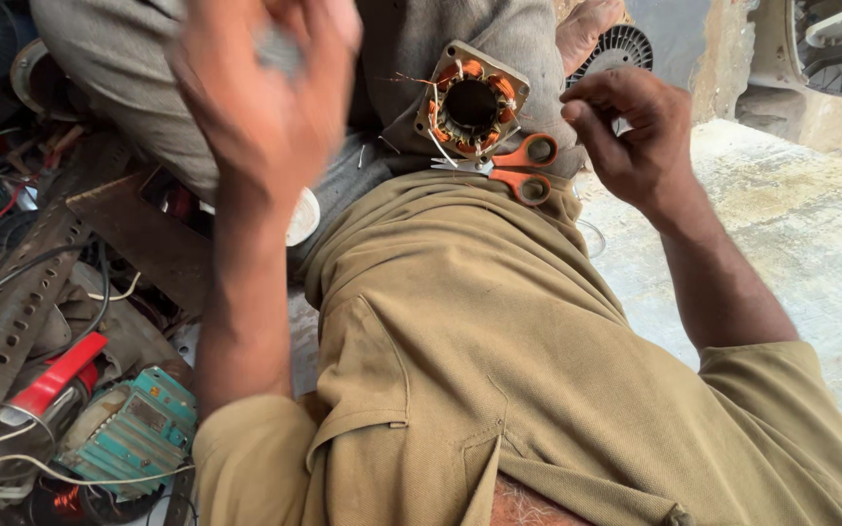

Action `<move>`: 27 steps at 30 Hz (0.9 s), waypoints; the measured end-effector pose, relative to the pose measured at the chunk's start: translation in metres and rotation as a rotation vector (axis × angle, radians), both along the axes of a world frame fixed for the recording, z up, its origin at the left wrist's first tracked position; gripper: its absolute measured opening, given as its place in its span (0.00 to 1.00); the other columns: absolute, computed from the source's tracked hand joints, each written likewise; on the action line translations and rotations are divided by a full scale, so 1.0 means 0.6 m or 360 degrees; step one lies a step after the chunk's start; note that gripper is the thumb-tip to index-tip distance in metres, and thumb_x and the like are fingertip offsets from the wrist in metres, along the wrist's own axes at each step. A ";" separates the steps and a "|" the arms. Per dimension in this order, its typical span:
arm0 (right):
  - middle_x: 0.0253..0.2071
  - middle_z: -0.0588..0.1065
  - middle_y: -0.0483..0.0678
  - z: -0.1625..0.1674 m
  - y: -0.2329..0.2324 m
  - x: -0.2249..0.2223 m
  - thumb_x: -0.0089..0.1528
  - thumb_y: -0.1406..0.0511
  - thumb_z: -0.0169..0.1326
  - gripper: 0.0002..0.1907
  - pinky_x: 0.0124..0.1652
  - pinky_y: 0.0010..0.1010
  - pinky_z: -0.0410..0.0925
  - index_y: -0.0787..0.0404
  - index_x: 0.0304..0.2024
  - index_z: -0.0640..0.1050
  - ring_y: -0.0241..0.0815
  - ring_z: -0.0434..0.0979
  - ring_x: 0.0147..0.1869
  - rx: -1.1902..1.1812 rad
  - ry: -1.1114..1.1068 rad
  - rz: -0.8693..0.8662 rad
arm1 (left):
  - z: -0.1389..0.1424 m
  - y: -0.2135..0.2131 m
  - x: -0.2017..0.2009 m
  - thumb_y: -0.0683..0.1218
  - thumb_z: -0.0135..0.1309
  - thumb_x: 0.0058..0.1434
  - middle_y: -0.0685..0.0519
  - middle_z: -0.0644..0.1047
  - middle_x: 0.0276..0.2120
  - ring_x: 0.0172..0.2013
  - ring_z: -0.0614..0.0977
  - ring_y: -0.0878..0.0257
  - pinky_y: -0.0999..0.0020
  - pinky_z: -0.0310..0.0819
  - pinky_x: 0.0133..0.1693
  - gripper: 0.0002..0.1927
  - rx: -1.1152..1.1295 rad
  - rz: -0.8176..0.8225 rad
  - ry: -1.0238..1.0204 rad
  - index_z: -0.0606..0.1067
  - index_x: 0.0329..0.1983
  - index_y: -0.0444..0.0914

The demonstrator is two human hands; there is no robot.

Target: The person sits cross-legged and works on a small electrical component with copper windings, using scissors to cut and manipulate wires. The person repeatedly trims and adjusts the wires on the component throughout the clip.

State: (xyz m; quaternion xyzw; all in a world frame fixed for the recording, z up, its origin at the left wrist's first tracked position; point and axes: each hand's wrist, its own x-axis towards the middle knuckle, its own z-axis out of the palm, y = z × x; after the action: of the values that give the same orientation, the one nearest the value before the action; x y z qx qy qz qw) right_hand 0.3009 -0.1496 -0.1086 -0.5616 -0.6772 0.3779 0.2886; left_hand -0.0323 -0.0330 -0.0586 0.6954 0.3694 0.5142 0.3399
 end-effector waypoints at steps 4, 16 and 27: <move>0.39 0.80 0.52 -0.007 0.004 -0.021 0.69 0.66 0.63 0.07 0.32 0.25 0.70 0.64 0.44 0.81 0.35 0.78 0.37 0.0139 -0.0041 0.0193 | -0.027 -0.096 0.008 0.38 0.60 0.61 0.52 0.74 0.32 0.35 0.76 0.60 0.61 0.71 0.36 0.08 0.0067 -0.0607 0.0680 0.82 0.43 0.39; 0.35 0.77 0.45 -0.020 0.004 0.007 0.73 0.68 0.63 0.06 0.31 0.19 0.65 0.66 0.43 0.82 0.28 0.71 0.32 -0.0183 0.0239 -0.0161 | -0.062 -0.121 0.036 0.41 0.56 0.64 0.52 0.75 0.29 0.30 0.75 0.61 0.64 0.70 0.31 0.05 0.0335 -0.0704 0.0904 0.78 0.31 0.37; 0.35 0.78 0.44 -0.044 0.027 0.039 0.74 0.68 0.60 0.06 0.34 0.18 0.68 0.67 0.47 0.81 0.27 0.76 0.35 -0.0343 0.0491 -0.0466 | -0.001 -0.140 -0.046 0.40 0.66 0.61 0.47 0.81 0.45 0.46 0.84 0.54 0.61 0.81 0.48 0.17 -0.0256 -0.0598 0.0151 0.76 0.51 0.37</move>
State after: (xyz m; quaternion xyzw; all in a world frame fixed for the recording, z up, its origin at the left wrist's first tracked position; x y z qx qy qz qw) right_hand 0.3242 -0.1335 -0.1352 -0.6169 -0.4921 0.4835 0.3789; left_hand -0.0599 -0.1170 -0.0593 0.7461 0.2885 0.3774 0.4665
